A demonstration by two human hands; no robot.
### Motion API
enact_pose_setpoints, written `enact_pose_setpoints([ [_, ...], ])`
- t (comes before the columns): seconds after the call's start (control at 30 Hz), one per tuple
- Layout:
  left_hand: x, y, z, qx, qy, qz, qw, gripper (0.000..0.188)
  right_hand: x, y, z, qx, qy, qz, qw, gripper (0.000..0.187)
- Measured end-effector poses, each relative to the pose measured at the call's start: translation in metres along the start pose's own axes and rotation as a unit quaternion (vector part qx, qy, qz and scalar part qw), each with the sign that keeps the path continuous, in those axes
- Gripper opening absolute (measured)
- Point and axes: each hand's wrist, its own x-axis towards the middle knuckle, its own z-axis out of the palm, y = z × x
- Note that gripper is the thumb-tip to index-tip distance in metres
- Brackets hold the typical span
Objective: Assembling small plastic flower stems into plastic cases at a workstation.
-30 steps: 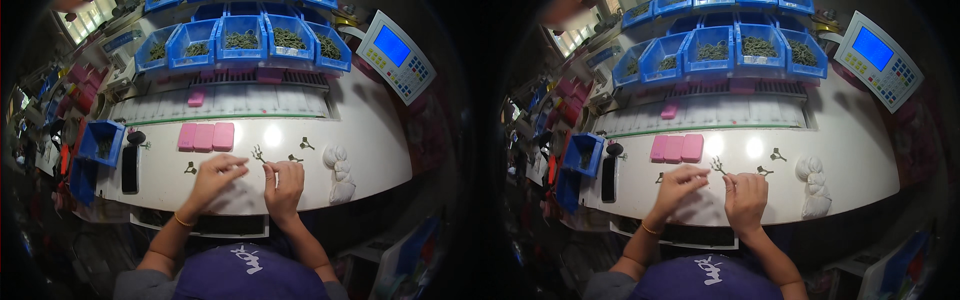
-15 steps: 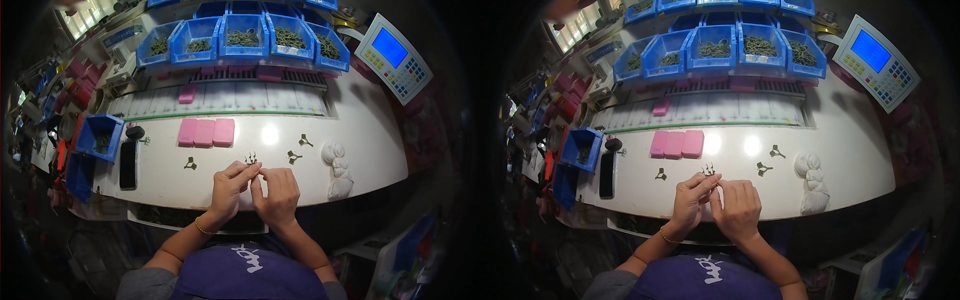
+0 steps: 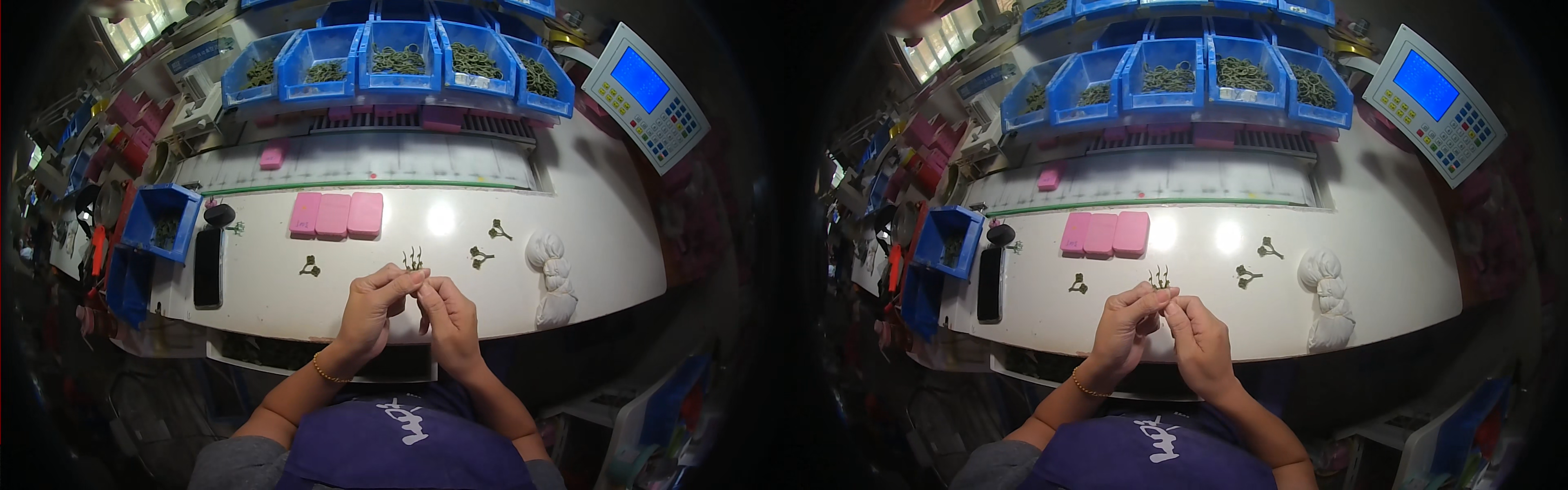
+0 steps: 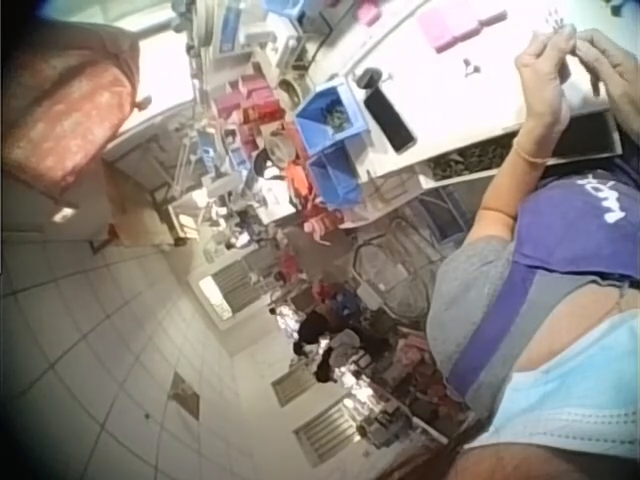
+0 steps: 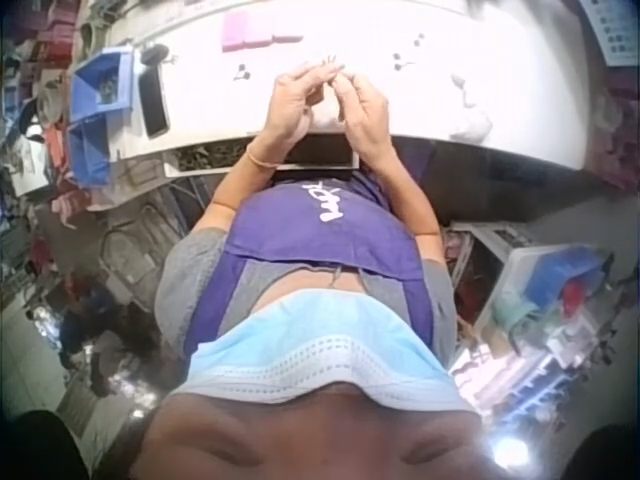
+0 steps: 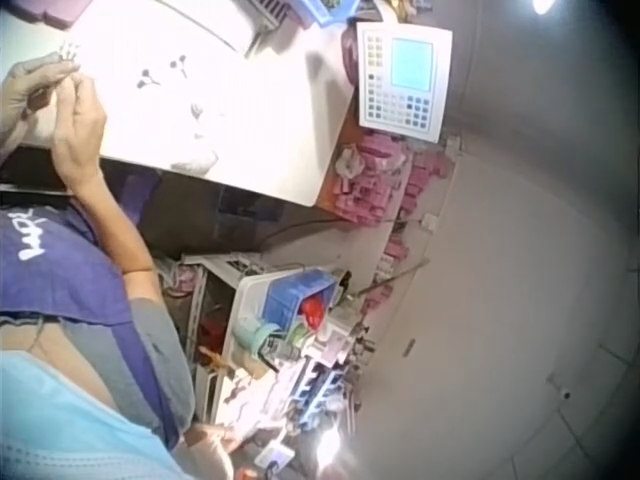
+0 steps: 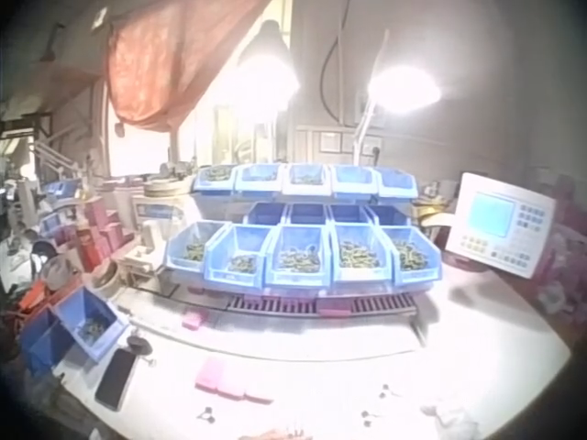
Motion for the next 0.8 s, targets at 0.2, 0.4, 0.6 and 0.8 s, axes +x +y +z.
enact_pose_setpoints([
  [0.2,-0.004,0.005,0.001,-0.004,0.000,-0.016,1.000,0.013,-0.008,-0.001,-0.016,0.102,-0.093,0.126,0.982,0.033],
  [0.4,-0.007,0.011,-0.003,0.018,-0.001,-0.031,0.999,0.014,-0.048,0.021,-0.033,-0.267,-0.281,0.002,0.922,0.032],
  [0.6,-0.008,0.014,0.007,0.058,0.032,0.036,0.997,0.011,-0.063,0.063,-0.025,-0.501,-0.193,-0.074,0.840,0.033],
  [0.8,-0.009,0.017,0.003,0.104,0.051,0.111,0.987,0.010,-0.042,0.022,-0.035,-0.320,-0.211,-0.077,0.920,0.034],
])
